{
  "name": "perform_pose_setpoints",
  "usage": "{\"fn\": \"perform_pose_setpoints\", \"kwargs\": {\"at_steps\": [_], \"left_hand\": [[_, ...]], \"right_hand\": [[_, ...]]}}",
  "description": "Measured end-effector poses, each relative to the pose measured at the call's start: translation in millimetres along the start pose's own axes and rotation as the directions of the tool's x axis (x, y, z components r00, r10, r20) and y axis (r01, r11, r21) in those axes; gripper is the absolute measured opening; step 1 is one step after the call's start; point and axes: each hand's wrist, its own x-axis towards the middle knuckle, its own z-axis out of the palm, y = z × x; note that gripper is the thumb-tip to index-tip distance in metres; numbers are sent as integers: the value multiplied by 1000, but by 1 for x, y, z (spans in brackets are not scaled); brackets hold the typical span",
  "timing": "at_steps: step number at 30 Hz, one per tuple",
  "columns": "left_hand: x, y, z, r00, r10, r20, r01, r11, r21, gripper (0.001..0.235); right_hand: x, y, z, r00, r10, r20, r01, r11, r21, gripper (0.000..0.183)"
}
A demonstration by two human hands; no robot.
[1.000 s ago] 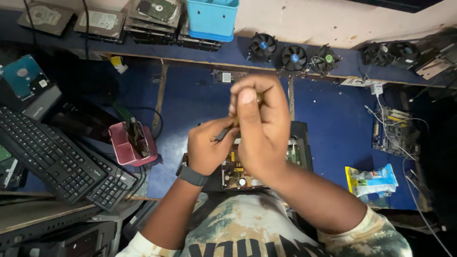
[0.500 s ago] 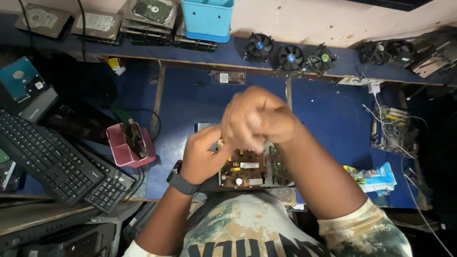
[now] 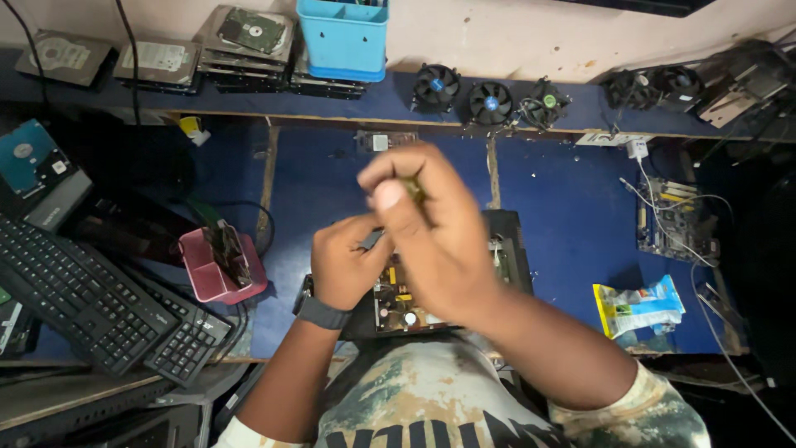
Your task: The person uses a yellow-handled screwdriver to remove and install screws on an open electronic device. They repeatedly pick up screws from the workbench and place them into the device, then tighten them with the screwdriver.
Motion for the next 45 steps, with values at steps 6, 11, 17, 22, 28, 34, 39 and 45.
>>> {"fn": "perform_pose_setpoints", "kwargs": {"at_steps": [6,11,17,22,28,34,39,45], "left_hand": [[-3,1,-1,996,24,83,-21,999,-38,11],[-4,2,-12,983,58,174,-28,985,-172,11],[-7,-8,-14,961,194,196,-152,966,-210,6],[-6,-12,-12,989,36,141,-22,995,-100,4],[-6,-9,-1,1000,-25,10,25,999,-42,11],[-12,-7,7,998,-31,-47,27,996,-87,13],[-10,-9,-6,992,28,125,-16,995,-101,10],[-13,-11,-8,975,158,154,-141,983,-118,14]], "right_hand": [[5,26,-19,974,-153,167,110,964,242,41],[32,38,-40,790,-153,594,-199,852,484,56],[63,43,-44,422,-232,877,-541,712,448,65],[55,35,-29,756,-8,655,-341,849,404,53],[10,-2,5,993,115,-4,-114,988,106,33],[9,15,-1,983,-157,94,142,979,148,39],[42,44,-42,716,-194,671,-269,810,521,57],[79,51,-50,501,-345,794,-459,671,582,61]]}}
